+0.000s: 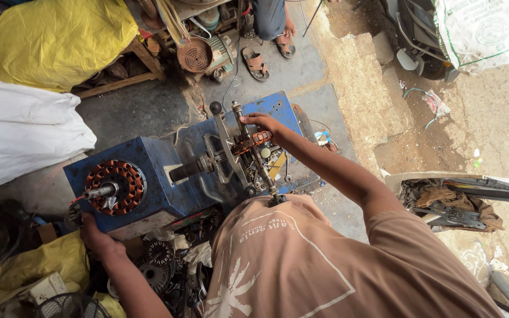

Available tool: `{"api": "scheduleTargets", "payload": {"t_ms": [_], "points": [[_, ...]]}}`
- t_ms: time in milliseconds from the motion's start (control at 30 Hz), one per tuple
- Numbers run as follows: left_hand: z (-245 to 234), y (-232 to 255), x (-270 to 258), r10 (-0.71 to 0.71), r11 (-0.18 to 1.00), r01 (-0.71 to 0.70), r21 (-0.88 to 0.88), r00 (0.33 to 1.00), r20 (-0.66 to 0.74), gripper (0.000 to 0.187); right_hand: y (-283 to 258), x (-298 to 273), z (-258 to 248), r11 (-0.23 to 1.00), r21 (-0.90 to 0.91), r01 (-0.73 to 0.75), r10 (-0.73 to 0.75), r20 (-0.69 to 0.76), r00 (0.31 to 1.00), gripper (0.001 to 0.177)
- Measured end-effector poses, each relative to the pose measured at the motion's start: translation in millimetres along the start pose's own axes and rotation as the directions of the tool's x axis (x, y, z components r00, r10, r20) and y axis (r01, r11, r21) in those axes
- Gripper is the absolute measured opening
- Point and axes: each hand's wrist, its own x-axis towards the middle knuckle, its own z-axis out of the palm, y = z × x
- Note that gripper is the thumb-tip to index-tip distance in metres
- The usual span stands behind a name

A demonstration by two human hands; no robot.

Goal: The person operates a blue benchtop machine to process a copper-wound electrical component. They repeatedly adjust a lever and handle the component with both hands, appearing to wind or compress the copper coils. The task involves continuous manual manipulation of the machine's controls and the component itself.

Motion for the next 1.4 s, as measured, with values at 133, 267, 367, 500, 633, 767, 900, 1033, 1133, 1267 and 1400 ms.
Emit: {"api": "scheduleTargets", "payload": {"t_ms": [133, 267, 367, 500, 633, 767, 900, 1033, 1133, 1267, 1400], "points": [[-3.4, -4.7, 3.7, 0.016, 1.0, -0.016, 0.011, 1.0, -0.01, 0.052, -2.9, -4.5, 1.6, 1.0, -0.005, 0.023, -0.023, -0.002, 1.0, 0.067], [-6.4, -8.7, 4.9, 0.018, 0.999, -0.017, 0.048, 0.999, -0.027, 0.052, 0.2, -2.7, -1.0, 0.999, 0.023, 0.023, -0.023, 0.005, 1.0, 0.06], [-4.2, -6.6, 5.4, 0.016, 0.999, -0.015, 0.046, 1.0, -0.023, 0.052, 2.4, -0.8, -5.9, 0.998, 0.024, 0.05, -0.051, 0.02, 0.999, 0.055], [-3.0, -0.2, 2.3, -0.066, 0.993, 0.07, 0.095, 0.997, -0.044, 0.054, -2.6, -3.3, -0.9, 0.997, 0.077, 0.022, -0.025, 0.036, 0.999, 0.054], [0.1, 1.1, 1.1, -0.065, 0.997, 0.066, 0.039, 0.998, -0.017, 0.055, -11.6, -12.3, 5.6, 0.997, 0.071, -0.012, 0.01, 0.024, 1.0, 0.056], [4.3, 3.8, -2.1, -0.021, 1.0, 0.021, -0.002, 1.0, 0.015, 0.054, -10.8, -10.4, 4.5, 0.999, 0.051, -0.018, 0.018, 0.004, 1.0, 0.057], [7.4, 9.5, -6.7, -0.006, 1.0, 0.007, -0.019, 0.999, 0.054, 0.053, -6.0, -7.3, 1.1, 0.998, 0.07, 0.003, -0.005, 0.021, 1.0, 0.057], [9.0, 11.2, -8.0, -0.001, 1.0, 0.002, -0.026, 0.999, 0.054, 0.053, -7.0, -8.8, 2.2, 0.998, 0.065, 0.0, -0.001, 0.016, 1.0, 0.056], [9.4, 10.9, -7.9, -0.01, 1.0, 0.01, -0.014, 1.0, 0.026, 0.053, -6.7, -9.6, 2.8, 0.998, 0.058, -0.016, 0.017, -0.008, 1.0, 0.055], [10.2, 11.8, -8.4, 0.007, 1.0, -0.006, -0.023, 1.0, 0.03, 0.055, -5.3, -5.5, 0.4, 0.999, 0.043, -0.001, 0.002, -0.008, 1.0, 0.057], [9.7, 12.6, -9.4, -0.015, 1.0, 0.015, 0.004, 0.999, 0.03, 0.056, -5.6, -7.0, 1.8, 0.999, 0.043, -0.023, 0.025, -0.035, 0.999, 0.058]]}}
